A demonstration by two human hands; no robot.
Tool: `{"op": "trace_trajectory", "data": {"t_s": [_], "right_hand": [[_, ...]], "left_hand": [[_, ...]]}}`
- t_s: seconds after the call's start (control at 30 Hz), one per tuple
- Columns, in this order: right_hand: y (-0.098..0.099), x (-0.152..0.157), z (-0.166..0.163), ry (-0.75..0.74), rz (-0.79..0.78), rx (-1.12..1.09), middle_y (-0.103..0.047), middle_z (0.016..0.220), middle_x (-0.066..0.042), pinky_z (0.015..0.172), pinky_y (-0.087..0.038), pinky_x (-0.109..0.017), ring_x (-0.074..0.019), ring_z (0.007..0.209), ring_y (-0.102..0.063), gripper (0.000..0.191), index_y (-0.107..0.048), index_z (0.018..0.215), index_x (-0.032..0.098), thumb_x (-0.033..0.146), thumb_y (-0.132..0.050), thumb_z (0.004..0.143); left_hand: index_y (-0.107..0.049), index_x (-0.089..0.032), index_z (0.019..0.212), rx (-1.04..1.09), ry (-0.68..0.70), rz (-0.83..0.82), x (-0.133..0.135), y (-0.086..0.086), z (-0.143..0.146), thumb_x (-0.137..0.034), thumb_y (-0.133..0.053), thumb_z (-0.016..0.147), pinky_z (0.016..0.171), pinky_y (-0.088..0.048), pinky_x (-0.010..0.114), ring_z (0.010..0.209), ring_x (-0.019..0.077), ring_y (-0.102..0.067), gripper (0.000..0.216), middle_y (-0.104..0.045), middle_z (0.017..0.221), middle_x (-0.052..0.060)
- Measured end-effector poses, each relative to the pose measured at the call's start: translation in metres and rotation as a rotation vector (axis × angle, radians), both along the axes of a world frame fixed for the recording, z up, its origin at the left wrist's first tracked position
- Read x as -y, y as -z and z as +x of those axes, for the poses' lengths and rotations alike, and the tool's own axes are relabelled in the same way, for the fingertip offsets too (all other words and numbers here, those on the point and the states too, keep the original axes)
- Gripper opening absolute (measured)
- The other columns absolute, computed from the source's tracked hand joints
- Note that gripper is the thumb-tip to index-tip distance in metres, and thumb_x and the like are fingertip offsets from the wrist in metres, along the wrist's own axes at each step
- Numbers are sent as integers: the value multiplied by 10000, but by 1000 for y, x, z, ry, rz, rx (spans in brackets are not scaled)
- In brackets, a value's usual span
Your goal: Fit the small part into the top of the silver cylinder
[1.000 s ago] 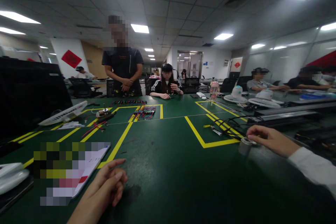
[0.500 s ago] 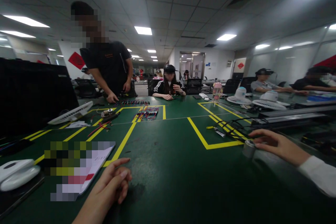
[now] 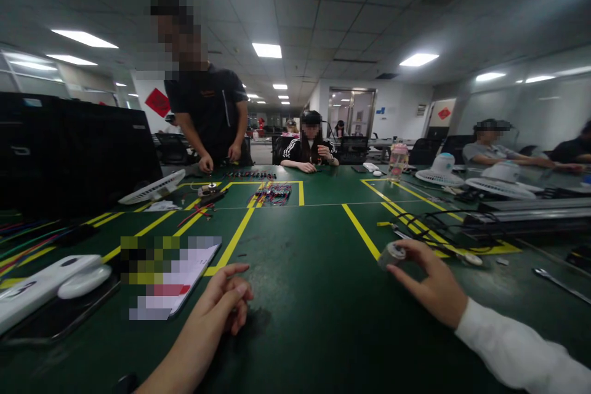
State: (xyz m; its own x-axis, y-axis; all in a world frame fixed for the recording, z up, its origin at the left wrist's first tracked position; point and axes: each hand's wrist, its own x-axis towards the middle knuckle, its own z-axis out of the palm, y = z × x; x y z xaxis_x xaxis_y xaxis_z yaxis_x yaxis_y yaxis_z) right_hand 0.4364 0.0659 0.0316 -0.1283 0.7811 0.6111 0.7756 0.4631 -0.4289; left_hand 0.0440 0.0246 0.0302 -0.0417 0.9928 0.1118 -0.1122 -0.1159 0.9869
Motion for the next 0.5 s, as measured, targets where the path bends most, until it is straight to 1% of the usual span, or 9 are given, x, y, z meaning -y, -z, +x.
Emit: {"op": "trace_trajectory", "data": {"t_s": [0.1, 0.17, 0.2, 0.27, 0.37, 0.43, 0.5], "right_hand": [[-2, 3, -69, -235, -86, -28, -557, 1106, -74, 869, -484, -344, -155, 965, -567, 389, -445, 1148, 210, 342, -574, 805], [-5, 7, -104, -337, -138, -75, -553, 1095, -55, 865, -476, -324, -141, 959, -552, 393, -442, 1143, 216, 305, -590, 790], [-7, 8, -116, -376, -160, -93, -552, 1085, -45, 863, -471, -315, -134, 951, -547, 395, -445, 1134, 219, 286, -601, 777], [-9, 10, -130, -448, -212, -89, -550, 1069, -26, 856, -460, -301, -122, 934, -537, 393, -460, 1110, 225, 250, -619, 752], [-9, 10, -134, -509, -280, -62, -541, 1072, -13, 844, -442, -291, -111, 918, -523, 397, -474, 1100, 235, 217, -624, 732], [-8, 9, -132, -514, -320, -80, -538, 1074, -15, 845, -432, -295, -111, 914, -517, 454, -453, 1132, 235, 215, -637, 718], [-8, 8, -132, -502, -369, -122, -538, 1066, -22, 843, -428, -304, -121, 920, -514, 560, -412, 1178, 224, 232, -675, 684]], "left_hand": [[-448, -222, 1073, -10, -18, -3, 0, 0, 0, -341, -625, 766, 332, -366, 177, 380, 87, -513, 373, -605, 656, -65], [-433, -224, 1081, -23, -17, -3, 0, 0, 0, -332, -602, 779, 335, -367, 179, 382, 87, -513, 363, -598, 661, -67], [-429, -224, 1084, -31, -14, -3, 1, 0, -1, -327, -589, 790, 342, -369, 180, 390, 87, -516, 350, -594, 668, -66], [-426, -225, 1089, -55, -3, 0, 2, -1, -1, -318, -559, 815, 360, -372, 183, 409, 85, -518, 318, -586, 690, -62], [-425, -233, 1103, -107, 18, 6, 5, -2, -1, -307, -511, 852, 383, -378, 191, 438, 86, -512, 276, -568, 723, -57], [-429, -239, 1113, -159, 32, 4, 6, -4, 0, -300, -493, 865, 384, -372, 194, 463, 96, -509, 263, -556, 745, -52], [-469, -237, 1096, -236, 50, 5, 8, -7, 5, -298, -508, 864, 400, -375, 203, 513, 113, -520, 243, -553, 765, -43]]}}
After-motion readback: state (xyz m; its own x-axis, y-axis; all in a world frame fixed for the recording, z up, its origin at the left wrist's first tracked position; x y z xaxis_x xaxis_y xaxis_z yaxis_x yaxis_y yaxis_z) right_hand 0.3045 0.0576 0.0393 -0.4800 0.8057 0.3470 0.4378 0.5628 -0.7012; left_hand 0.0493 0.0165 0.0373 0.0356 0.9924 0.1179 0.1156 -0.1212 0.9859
